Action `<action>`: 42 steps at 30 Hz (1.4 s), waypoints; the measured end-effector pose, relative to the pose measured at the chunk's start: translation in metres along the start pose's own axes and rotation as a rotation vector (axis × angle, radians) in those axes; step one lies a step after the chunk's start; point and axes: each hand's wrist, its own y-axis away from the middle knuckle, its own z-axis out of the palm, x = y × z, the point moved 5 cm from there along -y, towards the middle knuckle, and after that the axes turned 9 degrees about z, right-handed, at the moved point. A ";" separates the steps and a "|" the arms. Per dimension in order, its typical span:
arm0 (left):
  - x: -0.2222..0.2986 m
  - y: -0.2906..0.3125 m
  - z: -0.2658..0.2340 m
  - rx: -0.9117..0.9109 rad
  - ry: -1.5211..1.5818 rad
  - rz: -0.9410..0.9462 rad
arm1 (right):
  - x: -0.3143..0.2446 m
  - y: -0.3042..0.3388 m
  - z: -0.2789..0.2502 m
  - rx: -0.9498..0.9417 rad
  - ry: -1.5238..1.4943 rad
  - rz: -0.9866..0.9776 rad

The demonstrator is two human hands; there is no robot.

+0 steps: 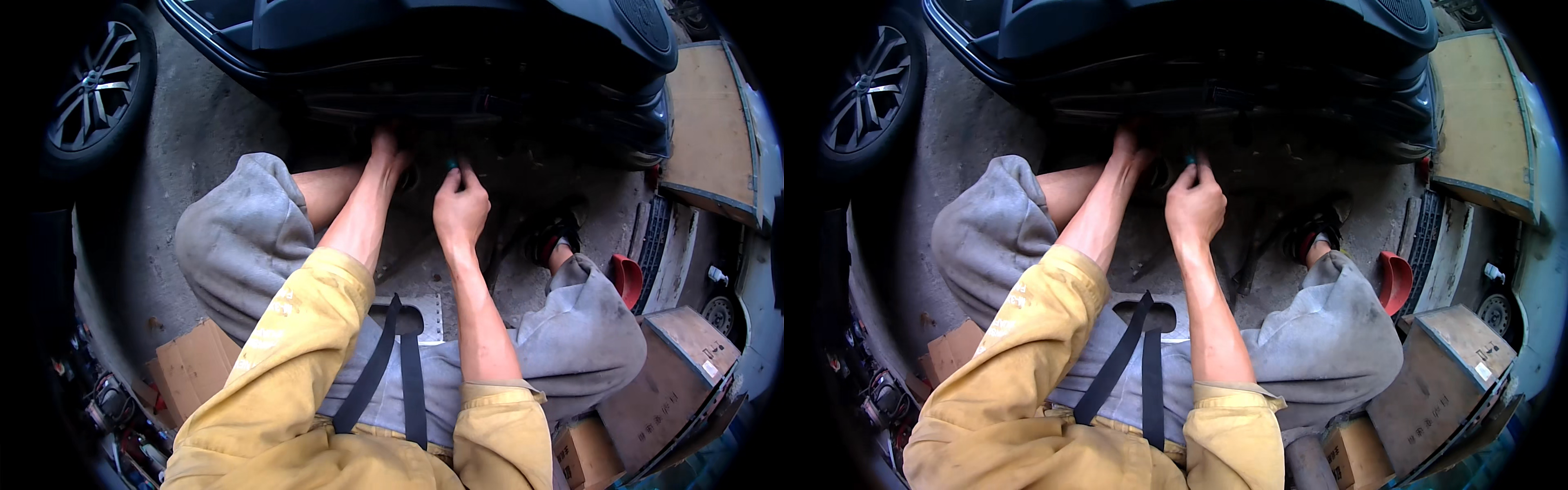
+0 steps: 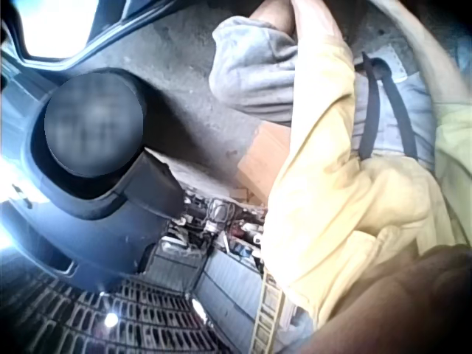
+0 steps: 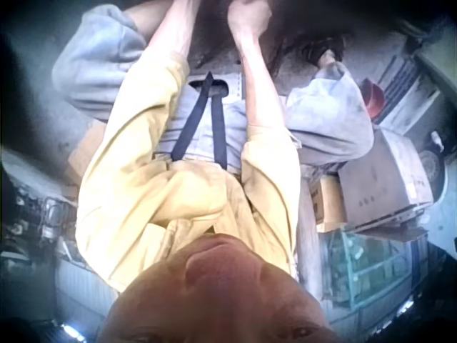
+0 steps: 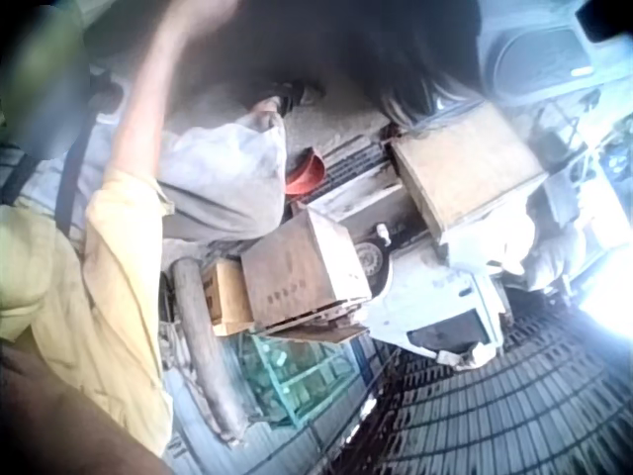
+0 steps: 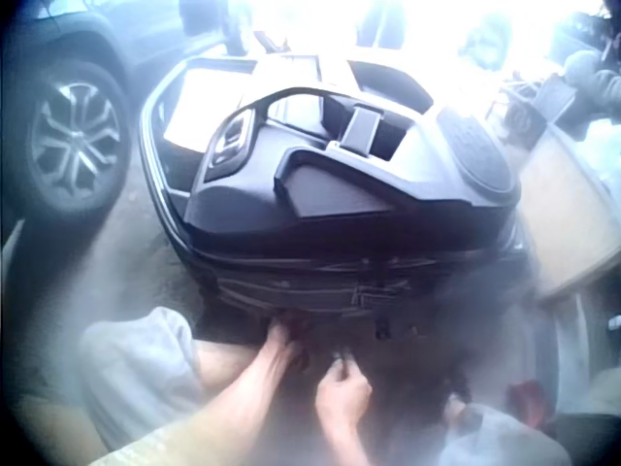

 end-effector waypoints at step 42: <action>0.020 -0.009 0.000 0.063 -0.165 0.001 | -0.002 -0.019 -0.047 -0.268 -0.010 0.095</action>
